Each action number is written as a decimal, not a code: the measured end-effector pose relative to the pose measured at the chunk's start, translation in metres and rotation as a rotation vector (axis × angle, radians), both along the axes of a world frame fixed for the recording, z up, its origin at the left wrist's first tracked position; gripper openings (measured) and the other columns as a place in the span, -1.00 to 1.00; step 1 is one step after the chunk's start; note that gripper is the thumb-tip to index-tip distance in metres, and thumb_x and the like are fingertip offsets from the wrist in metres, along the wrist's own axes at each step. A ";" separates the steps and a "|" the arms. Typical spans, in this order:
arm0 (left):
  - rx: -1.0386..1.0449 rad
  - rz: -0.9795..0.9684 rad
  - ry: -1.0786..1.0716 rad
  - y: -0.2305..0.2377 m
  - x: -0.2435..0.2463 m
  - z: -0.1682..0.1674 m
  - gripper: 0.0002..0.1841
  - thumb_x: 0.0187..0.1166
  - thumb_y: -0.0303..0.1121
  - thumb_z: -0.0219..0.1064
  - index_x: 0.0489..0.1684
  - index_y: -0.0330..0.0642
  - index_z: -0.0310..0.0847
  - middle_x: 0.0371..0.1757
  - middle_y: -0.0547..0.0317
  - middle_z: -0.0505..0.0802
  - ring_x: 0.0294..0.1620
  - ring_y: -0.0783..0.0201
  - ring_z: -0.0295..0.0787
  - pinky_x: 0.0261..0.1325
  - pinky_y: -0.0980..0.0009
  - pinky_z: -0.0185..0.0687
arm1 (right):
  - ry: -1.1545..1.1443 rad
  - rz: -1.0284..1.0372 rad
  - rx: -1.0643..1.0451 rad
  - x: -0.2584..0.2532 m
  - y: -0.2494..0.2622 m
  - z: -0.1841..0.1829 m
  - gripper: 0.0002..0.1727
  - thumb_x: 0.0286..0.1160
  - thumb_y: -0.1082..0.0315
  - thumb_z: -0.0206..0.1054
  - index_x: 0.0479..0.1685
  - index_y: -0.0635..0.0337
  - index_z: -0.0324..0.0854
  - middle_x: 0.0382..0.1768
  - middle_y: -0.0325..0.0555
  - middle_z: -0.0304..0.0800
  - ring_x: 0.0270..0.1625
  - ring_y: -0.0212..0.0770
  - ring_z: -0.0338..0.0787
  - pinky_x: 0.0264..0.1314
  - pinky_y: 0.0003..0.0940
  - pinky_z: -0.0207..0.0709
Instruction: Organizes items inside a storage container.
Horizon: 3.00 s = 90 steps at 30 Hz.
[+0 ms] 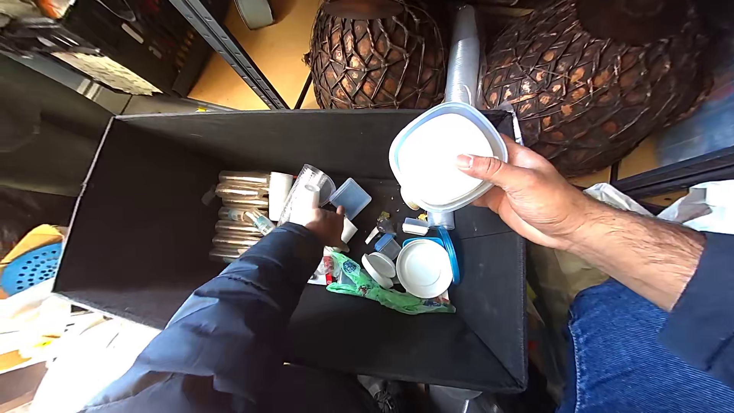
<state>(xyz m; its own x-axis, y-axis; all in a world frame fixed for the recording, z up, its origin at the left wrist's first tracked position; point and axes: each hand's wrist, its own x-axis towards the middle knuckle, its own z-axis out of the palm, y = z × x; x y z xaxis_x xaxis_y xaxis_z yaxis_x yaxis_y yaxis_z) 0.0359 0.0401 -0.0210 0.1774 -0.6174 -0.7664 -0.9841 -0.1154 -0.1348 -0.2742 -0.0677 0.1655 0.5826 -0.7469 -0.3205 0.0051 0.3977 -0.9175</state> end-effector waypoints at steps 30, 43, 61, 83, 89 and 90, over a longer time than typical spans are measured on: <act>-0.065 -0.039 0.381 0.017 -0.126 -0.004 -0.42 0.59 0.29 0.21 0.13 -0.06 0.72 0.01 -0.02 0.88 0.15 -0.07 0.80 0.25 -0.26 0.57 | -0.029 0.022 -0.023 -0.002 0.004 0.002 -0.37 0.60 0.24 0.42 0.61 0.09 0.27 0.25 0.07 0.78 0.19 0.03 0.88 0.18 -0.06 0.84; -1.679 0.109 0.994 -0.026 -0.072 0.129 -0.81 0.47 -0.47 0.38 -0.23 -0.21 0.40 0.02 -0.08 0.92 0.09 0.15 0.92 0.06 0.23 0.85 | 0.123 -0.036 0.011 0.008 -0.003 -0.003 -0.29 0.56 0.00 0.47 0.64 -0.14 0.24 0.20 0.06 0.79 -0.04 0.12 0.92 -0.24 0.00 0.88; -1.455 -0.606 1.171 -0.025 -0.087 0.140 -0.56 0.62 0.10 0.36 0.10 -0.10 0.65 0.33 0.06 0.85 0.54 -0.03 0.63 0.73 -0.15 0.30 | 0.064 0.157 0.044 0.002 0.002 0.006 -0.45 0.64 0.09 0.37 0.57 -0.01 0.44 0.14 -0.01 0.86 0.15 -0.08 0.90 0.19 -0.16 0.83; -0.503 0.456 0.655 -0.009 -0.124 -0.015 -0.66 0.69 -0.18 0.30 0.23 -0.23 0.69 0.15 -0.15 0.83 0.16 -0.12 0.81 0.27 -0.25 0.67 | -0.079 0.019 0.029 -0.006 0.005 0.007 -0.51 0.75 0.08 0.23 0.56 0.06 0.41 0.18 0.08 0.83 0.19 0.00 0.88 0.21 -0.05 0.82; -0.571 0.158 0.588 0.037 -0.159 -0.001 -0.51 0.64 -0.19 0.32 0.37 -0.39 0.47 0.36 -0.42 0.60 0.10 -0.17 0.81 0.07 -0.10 0.81 | -0.096 0.031 0.028 -0.003 0.006 0.008 -0.54 0.77 0.12 0.22 0.53 0.11 0.42 0.18 0.05 0.82 0.19 -0.05 0.88 0.22 -0.09 0.82; -0.469 -0.104 0.596 0.044 -0.166 -0.004 -0.69 0.67 -0.29 0.25 0.23 -0.28 0.61 0.20 -0.29 0.74 0.10 -0.13 0.82 0.08 -0.09 0.79 | -0.103 0.029 0.033 -0.003 0.006 0.008 -0.53 0.77 0.13 0.22 0.54 0.12 0.43 0.19 0.05 0.82 0.21 -0.05 0.87 0.26 -0.09 0.80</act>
<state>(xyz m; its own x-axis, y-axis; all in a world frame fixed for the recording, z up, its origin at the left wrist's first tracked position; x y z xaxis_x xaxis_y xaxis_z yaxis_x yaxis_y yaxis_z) -0.1301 0.0841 -0.0245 -0.2609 -0.8925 -0.3679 -0.8838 0.0676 0.4629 -0.2775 -0.0620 0.1732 0.6352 -0.7191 -0.2818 0.0870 0.4292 -0.8990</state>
